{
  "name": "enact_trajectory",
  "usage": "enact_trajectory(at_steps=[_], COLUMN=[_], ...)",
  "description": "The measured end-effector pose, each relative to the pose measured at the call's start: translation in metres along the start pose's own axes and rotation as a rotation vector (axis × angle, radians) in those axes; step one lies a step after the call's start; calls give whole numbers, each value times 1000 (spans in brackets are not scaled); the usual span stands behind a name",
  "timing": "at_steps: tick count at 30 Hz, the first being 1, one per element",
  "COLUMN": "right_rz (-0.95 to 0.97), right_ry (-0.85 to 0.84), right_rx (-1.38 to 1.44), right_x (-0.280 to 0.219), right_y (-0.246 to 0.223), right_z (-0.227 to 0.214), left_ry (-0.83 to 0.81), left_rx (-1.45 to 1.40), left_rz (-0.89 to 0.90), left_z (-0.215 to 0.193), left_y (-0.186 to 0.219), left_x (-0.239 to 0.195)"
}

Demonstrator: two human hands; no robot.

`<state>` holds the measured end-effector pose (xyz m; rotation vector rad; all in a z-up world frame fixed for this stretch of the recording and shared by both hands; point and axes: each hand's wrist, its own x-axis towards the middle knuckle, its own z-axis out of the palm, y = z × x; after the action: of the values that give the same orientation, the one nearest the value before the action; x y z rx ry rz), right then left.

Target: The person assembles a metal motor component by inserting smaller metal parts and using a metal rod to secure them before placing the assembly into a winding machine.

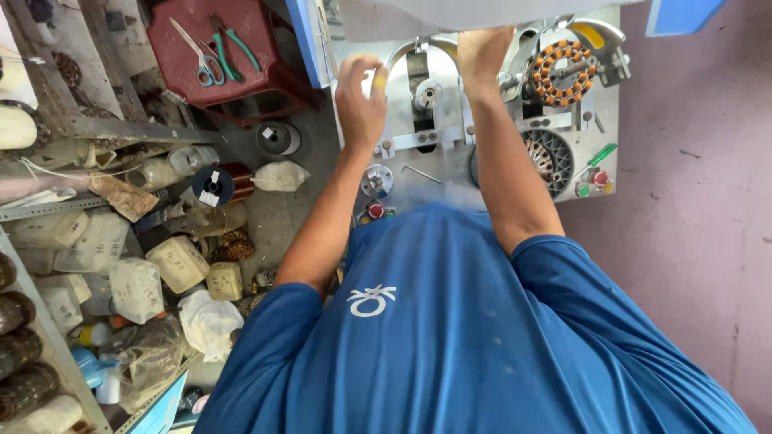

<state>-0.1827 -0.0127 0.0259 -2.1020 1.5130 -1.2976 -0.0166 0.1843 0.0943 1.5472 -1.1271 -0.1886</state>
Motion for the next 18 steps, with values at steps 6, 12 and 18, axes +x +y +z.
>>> enact_trajectory(at_steps=[6, 12, 18], right_rz=[-178, -269, -253], right_ry=[-38, -612, -710], right_rx=[255, 264, 18], right_x=[-78, -153, -181], right_y=[-117, -177, -168], right_z=[-97, -56, 24], left_ry=[-34, -65, -11], left_rx=[133, 241, 205], left_rz=[-285, -125, -248], left_z=[-80, -73, -63], left_y=[-2, -83, -116], left_x=[-89, -123, -127])
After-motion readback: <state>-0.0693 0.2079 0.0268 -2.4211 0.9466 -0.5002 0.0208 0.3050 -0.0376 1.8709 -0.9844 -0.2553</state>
